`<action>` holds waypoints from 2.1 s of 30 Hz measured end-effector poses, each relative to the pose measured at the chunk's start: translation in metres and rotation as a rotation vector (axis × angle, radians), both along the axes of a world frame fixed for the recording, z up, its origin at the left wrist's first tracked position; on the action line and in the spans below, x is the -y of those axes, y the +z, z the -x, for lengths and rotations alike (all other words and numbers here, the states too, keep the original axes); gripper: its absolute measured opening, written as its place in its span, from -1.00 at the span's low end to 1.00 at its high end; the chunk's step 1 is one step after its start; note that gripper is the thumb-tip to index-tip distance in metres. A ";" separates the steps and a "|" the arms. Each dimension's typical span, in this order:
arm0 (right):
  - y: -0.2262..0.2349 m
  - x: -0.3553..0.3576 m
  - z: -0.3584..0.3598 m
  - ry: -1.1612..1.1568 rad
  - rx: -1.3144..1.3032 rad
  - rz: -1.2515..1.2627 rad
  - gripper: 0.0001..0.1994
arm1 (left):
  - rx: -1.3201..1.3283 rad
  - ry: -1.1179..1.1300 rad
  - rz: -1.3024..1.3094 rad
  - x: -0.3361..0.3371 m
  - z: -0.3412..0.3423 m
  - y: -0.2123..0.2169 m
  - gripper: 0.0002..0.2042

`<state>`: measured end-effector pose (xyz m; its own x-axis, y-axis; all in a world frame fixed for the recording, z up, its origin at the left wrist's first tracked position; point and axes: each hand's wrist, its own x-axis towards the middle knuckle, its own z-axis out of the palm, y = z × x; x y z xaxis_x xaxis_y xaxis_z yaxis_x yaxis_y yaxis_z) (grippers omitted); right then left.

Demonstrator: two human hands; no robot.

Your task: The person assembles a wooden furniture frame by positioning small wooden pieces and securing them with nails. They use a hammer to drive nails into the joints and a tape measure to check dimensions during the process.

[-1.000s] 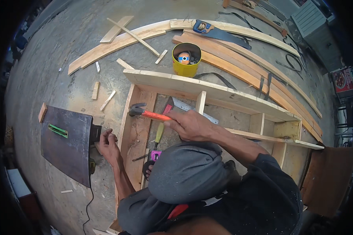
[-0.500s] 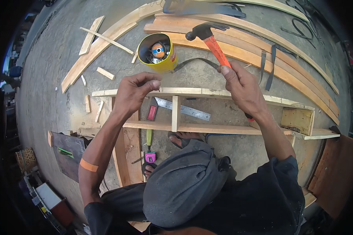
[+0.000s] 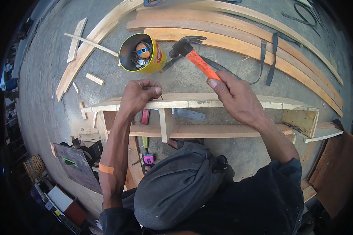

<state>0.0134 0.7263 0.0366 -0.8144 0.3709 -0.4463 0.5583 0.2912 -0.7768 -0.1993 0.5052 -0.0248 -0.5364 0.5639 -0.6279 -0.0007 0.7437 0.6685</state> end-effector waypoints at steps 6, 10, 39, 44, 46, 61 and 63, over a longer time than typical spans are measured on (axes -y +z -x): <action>-0.001 -0.008 0.014 0.094 -0.006 -0.027 -0.61 | 0.037 0.086 0.004 -0.004 -0.003 0.011 -0.87; -0.006 -0.014 0.022 0.229 0.026 -0.055 -0.62 | 0.076 0.107 -0.001 -0.003 -0.003 0.008 -0.86; 0.020 -0.019 0.062 0.457 0.107 -0.059 -0.55 | 0.009 -0.039 0.152 -0.004 0.004 0.008 -0.82; 0.021 -0.020 0.061 0.460 0.048 -0.103 -0.54 | -0.034 -0.078 0.173 -0.005 -0.003 0.005 -0.80; 0.015 -0.024 0.060 0.617 0.054 -0.148 -0.54 | -0.067 -0.108 0.204 -0.004 0.000 0.010 -0.80; 0.022 -0.024 0.063 0.605 0.147 -0.123 -0.51 | -0.162 -0.165 0.184 -0.001 -0.002 0.008 -0.77; 0.024 -0.024 0.066 0.525 0.154 -0.099 -0.52 | -0.215 -0.177 0.113 0.001 -0.004 0.007 -0.75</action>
